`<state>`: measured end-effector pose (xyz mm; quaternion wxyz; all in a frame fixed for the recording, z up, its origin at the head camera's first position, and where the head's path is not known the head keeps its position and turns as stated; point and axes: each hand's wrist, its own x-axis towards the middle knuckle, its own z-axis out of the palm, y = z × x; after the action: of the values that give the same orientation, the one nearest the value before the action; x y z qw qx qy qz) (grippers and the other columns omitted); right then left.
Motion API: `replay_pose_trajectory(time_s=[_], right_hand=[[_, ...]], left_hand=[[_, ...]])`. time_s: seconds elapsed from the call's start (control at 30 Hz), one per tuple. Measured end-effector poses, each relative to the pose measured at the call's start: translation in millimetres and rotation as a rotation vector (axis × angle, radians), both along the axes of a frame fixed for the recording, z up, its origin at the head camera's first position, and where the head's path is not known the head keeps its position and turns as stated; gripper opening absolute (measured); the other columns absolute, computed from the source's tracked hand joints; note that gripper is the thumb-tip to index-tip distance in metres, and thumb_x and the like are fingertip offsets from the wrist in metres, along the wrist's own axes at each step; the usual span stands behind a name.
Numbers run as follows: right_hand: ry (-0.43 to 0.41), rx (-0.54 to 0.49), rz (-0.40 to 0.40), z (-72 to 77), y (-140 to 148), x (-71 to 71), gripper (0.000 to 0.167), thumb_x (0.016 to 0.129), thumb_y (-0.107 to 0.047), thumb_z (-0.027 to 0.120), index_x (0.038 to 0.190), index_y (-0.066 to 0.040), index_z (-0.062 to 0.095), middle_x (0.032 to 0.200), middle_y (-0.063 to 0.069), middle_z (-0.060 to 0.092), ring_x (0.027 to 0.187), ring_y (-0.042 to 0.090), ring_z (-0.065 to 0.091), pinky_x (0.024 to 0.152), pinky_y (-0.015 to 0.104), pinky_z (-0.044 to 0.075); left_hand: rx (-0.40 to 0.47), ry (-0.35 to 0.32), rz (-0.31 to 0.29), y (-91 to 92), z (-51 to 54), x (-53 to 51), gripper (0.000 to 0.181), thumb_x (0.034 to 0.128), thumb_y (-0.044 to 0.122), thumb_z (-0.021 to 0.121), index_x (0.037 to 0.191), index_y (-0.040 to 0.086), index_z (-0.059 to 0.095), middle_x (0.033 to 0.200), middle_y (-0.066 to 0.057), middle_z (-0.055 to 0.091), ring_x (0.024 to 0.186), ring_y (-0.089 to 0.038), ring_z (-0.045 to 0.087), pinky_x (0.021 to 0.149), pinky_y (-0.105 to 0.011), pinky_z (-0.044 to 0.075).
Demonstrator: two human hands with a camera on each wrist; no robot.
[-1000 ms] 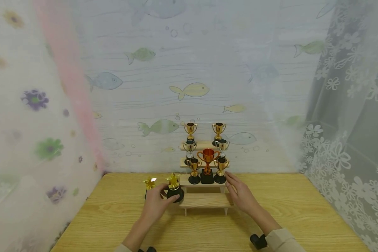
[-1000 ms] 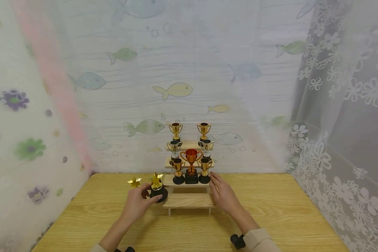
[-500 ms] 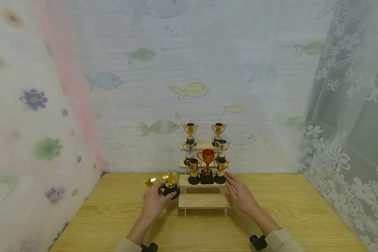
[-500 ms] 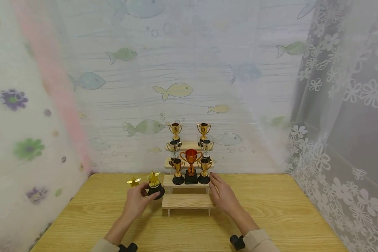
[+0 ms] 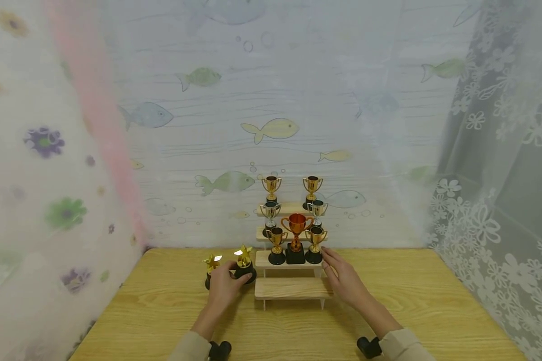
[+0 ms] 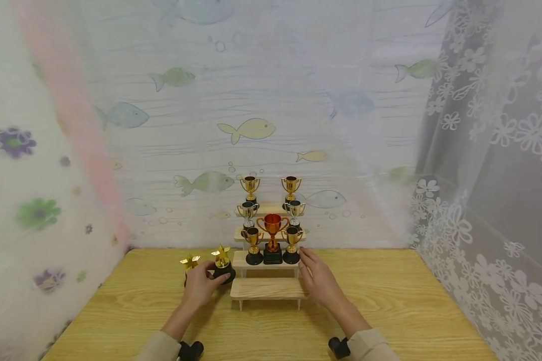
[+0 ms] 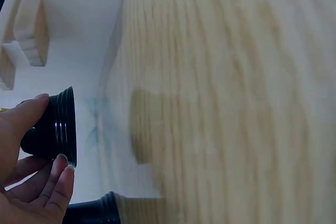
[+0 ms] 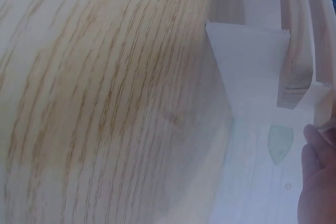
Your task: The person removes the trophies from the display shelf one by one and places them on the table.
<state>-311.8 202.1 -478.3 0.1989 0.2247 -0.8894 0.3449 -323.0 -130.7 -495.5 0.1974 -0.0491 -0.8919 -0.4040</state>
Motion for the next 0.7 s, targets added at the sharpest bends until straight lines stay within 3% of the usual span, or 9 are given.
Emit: replay_pose_trajectory(time_s=[0.47,0.7], right_hand=[[0.043,-0.003,-0.001,2.0,-2,2.2,0.04,0.107,-0.008,0.051,0.142,0.013,0.052,0.149,0.028,0.049,0.135,0.048,0.048,0.105,0.062,0.042],[0.005,0.003,-0.009,1.6,-1,1.8,0.041,0.109,-0.011,0.049,0.144,0.011,0.051,0.152,0.026,0.047,0.138,0.047,0.046,0.108,0.06,0.04]], left_hand=[[-0.018,-0.015,0.031,1.6,-9.2,-11.8,0.041,0.0809,0.019,0.089,0.109,-0.004,0.071,0.102,-0.019,0.074,0.076,-0.023,0.068,0.066,-0.041,0.056],[-0.007,-0.049,0.04,0.1,-9.3,-13.1,0.043,0.0816,0.02,0.089,0.112,-0.004,0.071,0.107,-0.022,0.072,0.095,-0.037,0.071,0.08,-0.051,0.058]])
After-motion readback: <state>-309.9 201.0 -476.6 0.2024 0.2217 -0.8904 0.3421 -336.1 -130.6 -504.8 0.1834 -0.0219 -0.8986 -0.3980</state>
